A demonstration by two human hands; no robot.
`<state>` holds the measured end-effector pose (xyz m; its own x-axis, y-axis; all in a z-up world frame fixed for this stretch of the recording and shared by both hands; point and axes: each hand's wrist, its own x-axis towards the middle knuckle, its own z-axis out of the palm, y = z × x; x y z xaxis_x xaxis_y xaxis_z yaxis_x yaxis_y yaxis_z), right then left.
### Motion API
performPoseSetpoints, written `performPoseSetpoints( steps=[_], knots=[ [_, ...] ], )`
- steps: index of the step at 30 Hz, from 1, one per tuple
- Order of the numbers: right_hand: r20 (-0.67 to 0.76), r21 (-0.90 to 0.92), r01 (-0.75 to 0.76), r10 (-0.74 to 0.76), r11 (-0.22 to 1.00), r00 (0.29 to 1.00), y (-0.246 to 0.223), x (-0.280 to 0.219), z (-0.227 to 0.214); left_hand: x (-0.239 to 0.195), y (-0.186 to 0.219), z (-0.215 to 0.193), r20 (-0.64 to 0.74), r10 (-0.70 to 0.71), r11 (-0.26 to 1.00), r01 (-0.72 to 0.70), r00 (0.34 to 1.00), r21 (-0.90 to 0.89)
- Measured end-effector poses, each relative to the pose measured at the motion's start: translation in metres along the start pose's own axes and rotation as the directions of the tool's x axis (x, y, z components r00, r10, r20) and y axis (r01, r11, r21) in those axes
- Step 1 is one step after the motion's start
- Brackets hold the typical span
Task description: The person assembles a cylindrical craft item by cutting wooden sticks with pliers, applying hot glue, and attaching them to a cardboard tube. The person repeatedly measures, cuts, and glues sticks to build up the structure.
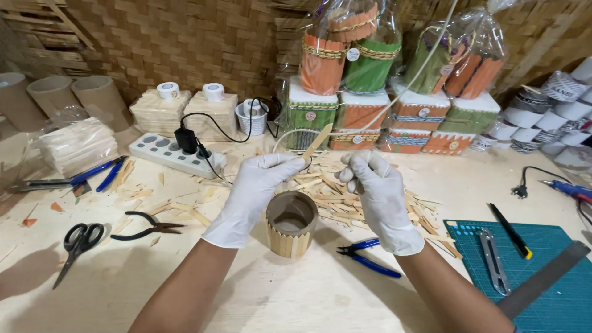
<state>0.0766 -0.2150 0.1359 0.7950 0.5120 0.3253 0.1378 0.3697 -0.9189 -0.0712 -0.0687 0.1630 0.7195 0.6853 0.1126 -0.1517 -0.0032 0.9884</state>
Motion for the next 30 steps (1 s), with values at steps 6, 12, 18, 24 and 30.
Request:
performPoseSetpoints(
  steps=[6, 12, 18, 24, 30],
  knots=[
    [0.200, -0.014, 0.003, 0.000, 1.000, 0.980, -0.005, -0.037, 0.002, -0.016, -0.009, 0.023, 0.082, -0.005, 0.999, 0.008, 0.997, -0.032],
    [0.141, 0.117, -0.064, 0.047, 0.991, 0.989, -0.004, -0.051, -0.001, -0.057, 0.016, 0.039, 0.109, -0.136, 0.990, 0.132, 0.985, 0.047],
    [0.116, 0.281, -0.111, 0.081, 0.953, 0.990, -0.025, -0.071, -0.004, -0.054, -0.011, 0.047, 0.169, -0.086, 0.993, 0.070, 0.982, 0.096],
    [0.138, 0.322, -0.163, 0.124, 0.933, 0.983, -0.031, -0.077, -0.032, -0.107, 0.034, 0.031, -0.023, 0.200, 0.936, -0.184, 0.980, 0.301],
    [0.261, 0.317, -0.259, 0.179, 0.912, 0.949, -0.026, -0.085, -0.093, -0.171, 0.029, 0.001, -0.286, 0.771, 0.637, -0.690, 0.569, 0.343]
  ],
)
